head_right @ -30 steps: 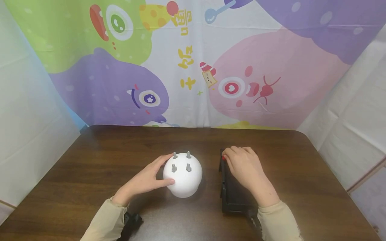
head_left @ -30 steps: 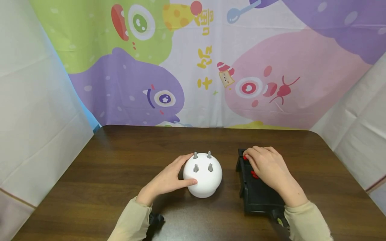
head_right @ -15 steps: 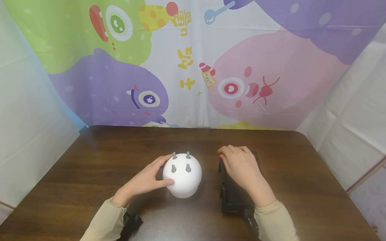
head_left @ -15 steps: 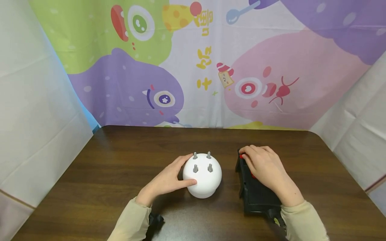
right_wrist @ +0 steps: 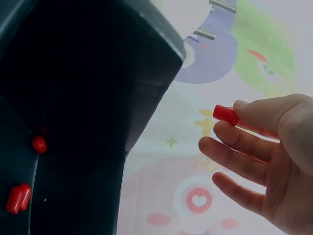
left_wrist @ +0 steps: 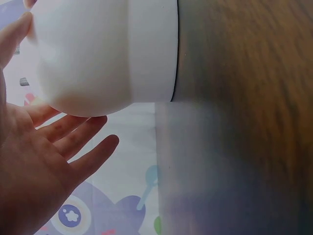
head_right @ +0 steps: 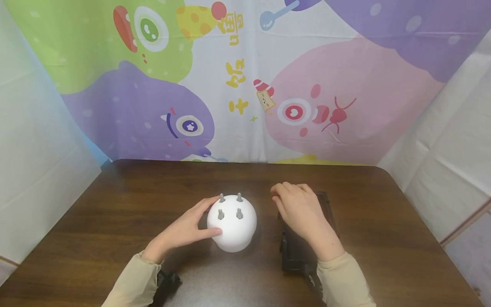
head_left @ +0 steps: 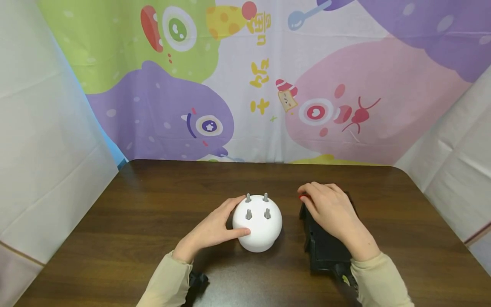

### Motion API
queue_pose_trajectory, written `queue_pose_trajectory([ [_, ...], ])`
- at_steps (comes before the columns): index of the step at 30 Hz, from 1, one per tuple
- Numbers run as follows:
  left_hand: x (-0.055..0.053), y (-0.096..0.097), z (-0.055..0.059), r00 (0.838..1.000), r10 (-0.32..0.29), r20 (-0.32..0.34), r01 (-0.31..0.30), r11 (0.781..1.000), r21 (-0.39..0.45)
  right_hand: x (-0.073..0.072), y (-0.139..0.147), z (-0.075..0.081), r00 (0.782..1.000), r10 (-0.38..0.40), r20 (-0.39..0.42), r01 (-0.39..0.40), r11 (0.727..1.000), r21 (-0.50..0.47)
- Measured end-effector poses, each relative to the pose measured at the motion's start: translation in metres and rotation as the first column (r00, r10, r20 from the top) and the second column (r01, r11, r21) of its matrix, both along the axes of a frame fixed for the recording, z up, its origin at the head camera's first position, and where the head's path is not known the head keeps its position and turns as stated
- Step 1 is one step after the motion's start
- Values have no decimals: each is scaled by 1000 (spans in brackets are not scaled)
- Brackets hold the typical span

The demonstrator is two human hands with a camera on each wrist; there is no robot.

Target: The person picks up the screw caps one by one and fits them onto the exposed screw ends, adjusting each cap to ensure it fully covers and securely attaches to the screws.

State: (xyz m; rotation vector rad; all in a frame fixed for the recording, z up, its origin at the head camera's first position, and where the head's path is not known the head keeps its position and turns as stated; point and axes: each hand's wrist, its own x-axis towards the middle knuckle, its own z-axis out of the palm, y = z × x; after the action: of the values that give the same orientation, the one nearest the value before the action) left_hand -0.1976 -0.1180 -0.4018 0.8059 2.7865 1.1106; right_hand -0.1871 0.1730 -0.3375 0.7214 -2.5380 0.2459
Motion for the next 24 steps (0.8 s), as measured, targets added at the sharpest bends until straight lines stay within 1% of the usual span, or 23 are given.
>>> queue_pose_trajectory([
  [13,-1,0,-4,1000,1,-12,-1,1000,-3,-5,-10,3,999,33,-13,-32,999,5],
  [24,-1,0,-4,1000,3,-5,-3,1000,2,-5,-21,2,998,51,-22,-51,999,-10],
])
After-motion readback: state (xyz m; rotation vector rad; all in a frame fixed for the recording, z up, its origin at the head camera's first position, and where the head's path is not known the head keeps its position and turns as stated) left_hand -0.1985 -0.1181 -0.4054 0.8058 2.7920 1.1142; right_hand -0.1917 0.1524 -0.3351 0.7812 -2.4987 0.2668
